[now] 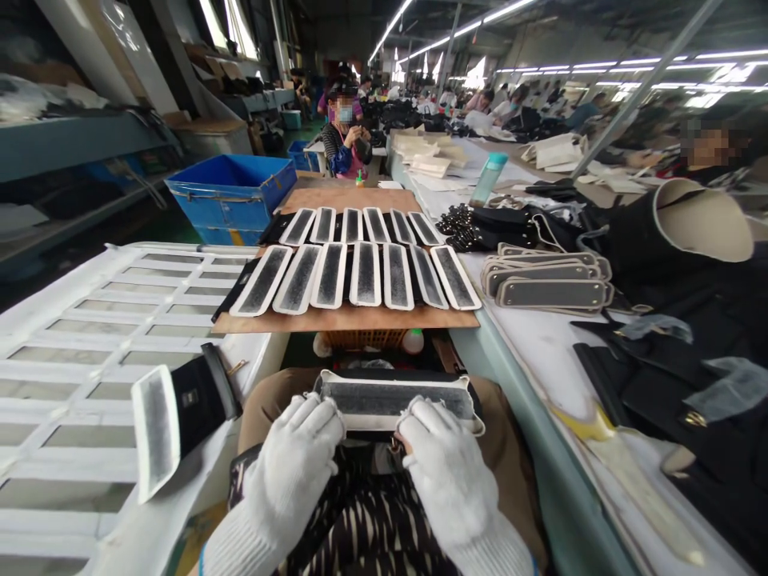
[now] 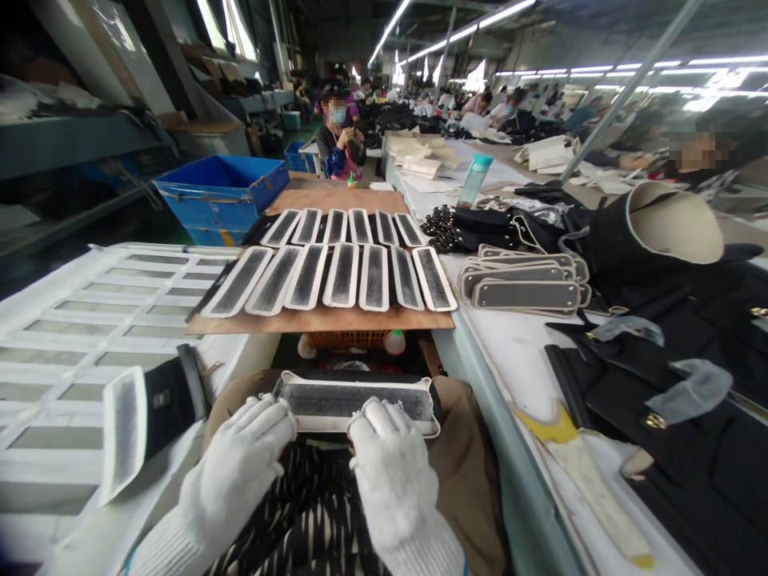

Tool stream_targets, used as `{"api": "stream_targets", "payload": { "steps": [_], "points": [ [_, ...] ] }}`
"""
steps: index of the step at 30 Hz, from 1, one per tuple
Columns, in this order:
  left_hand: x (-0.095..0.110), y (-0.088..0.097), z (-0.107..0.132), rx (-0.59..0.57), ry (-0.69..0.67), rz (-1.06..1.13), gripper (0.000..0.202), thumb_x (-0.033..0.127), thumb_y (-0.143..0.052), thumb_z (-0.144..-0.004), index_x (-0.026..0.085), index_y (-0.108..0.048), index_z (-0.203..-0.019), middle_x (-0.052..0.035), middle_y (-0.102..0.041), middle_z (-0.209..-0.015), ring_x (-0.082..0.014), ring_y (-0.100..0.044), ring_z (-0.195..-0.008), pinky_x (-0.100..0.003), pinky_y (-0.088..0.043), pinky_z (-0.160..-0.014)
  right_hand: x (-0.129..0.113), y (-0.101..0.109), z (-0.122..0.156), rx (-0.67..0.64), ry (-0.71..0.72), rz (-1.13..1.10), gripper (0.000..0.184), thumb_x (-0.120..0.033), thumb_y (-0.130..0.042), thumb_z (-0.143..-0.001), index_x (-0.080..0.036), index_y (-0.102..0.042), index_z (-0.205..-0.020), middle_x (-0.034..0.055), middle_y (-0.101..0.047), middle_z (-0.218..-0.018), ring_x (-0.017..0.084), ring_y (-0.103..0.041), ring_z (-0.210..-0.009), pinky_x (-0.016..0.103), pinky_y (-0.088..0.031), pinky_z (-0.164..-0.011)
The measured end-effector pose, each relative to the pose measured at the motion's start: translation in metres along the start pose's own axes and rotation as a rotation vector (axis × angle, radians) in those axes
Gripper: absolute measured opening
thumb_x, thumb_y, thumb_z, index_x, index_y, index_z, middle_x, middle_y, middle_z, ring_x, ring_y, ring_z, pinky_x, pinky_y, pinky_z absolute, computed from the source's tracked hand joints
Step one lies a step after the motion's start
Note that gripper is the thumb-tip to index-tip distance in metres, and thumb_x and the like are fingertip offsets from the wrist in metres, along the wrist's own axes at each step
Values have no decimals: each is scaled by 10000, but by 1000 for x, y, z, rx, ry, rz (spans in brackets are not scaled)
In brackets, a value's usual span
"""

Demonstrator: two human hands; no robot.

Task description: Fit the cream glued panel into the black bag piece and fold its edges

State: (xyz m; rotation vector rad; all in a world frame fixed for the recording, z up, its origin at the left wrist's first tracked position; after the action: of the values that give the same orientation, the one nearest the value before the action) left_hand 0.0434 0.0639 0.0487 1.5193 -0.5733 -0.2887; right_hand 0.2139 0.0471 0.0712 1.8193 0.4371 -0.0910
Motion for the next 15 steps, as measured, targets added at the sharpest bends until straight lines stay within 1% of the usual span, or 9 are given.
{"api": "stream_targets", "payload": {
  "steps": [3,5,8,10,12,15],
  "points": [
    [-6,-5,2,60,17,40,463,27,-506,-629,172,-737,-1003,-126,-732,-1068,-343,-641,-1058,-554,-498,-997,2,-2,0,-6,-34,-6,341,85,-651,-649,-246,-588,-704,-51,-655,-897,187,-608,-836,325,-386,-721],
    [-11,-4,2,98,57,87,431,19,-491,-656,171,-731,-981,-127,-734,-1050,-331,-651,-1039,-553,-502,-984,2,-5,-2,-21,-34,5,300,41,-684,-692,-244,-595,-715,-47,-662,-903,189,-616,-841,331,-392,-725],
    [-14,1,-2,93,112,148,348,1,-446,-743,174,-712,-886,-103,-731,-970,-288,-659,-972,-523,-498,-977,2,-8,-4,-47,-35,37,235,-35,-727,-740,-242,-616,-742,-37,-672,-921,202,-622,-867,345,-407,-767],
    [-12,3,-3,73,122,160,319,6,-465,-740,173,-710,-856,-98,-729,-937,-295,-652,-964,-540,-486,-985,2,-10,-5,-62,-51,44,208,-68,-733,-759,-243,-621,-735,-32,-673,-913,213,-621,-875,357,-412,-783],
    [-10,2,-3,82,125,142,331,12,-490,-720,175,-721,-891,-104,-734,-977,-322,-643,-1009,-574,-467,-1006,2,-11,-5,-81,-75,37,190,-92,-728,-776,-245,-625,-728,-29,-673,-906,224,-621,-881,367,-414,-775],
    [-8,0,-1,135,151,87,340,24,-474,-758,184,-722,-926,-106,-732,-1075,-344,-635,-1075,-596,-454,-1023,2,-10,-8,-105,-117,35,159,-100,-708,-795,-248,-651,-788,-18,-690,-913,228,-632,-875,372,-418,-769]
  ]
}}
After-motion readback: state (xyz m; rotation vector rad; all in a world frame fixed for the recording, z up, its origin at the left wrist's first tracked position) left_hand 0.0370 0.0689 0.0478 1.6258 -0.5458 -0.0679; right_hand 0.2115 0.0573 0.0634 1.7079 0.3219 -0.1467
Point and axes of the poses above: each hand's wrist, its own z-axis away from the middle knuckle, its own y-axis out of the back of the hand, x = y × z, the point moved 7 cm from there along -z, towards the middle knuckle
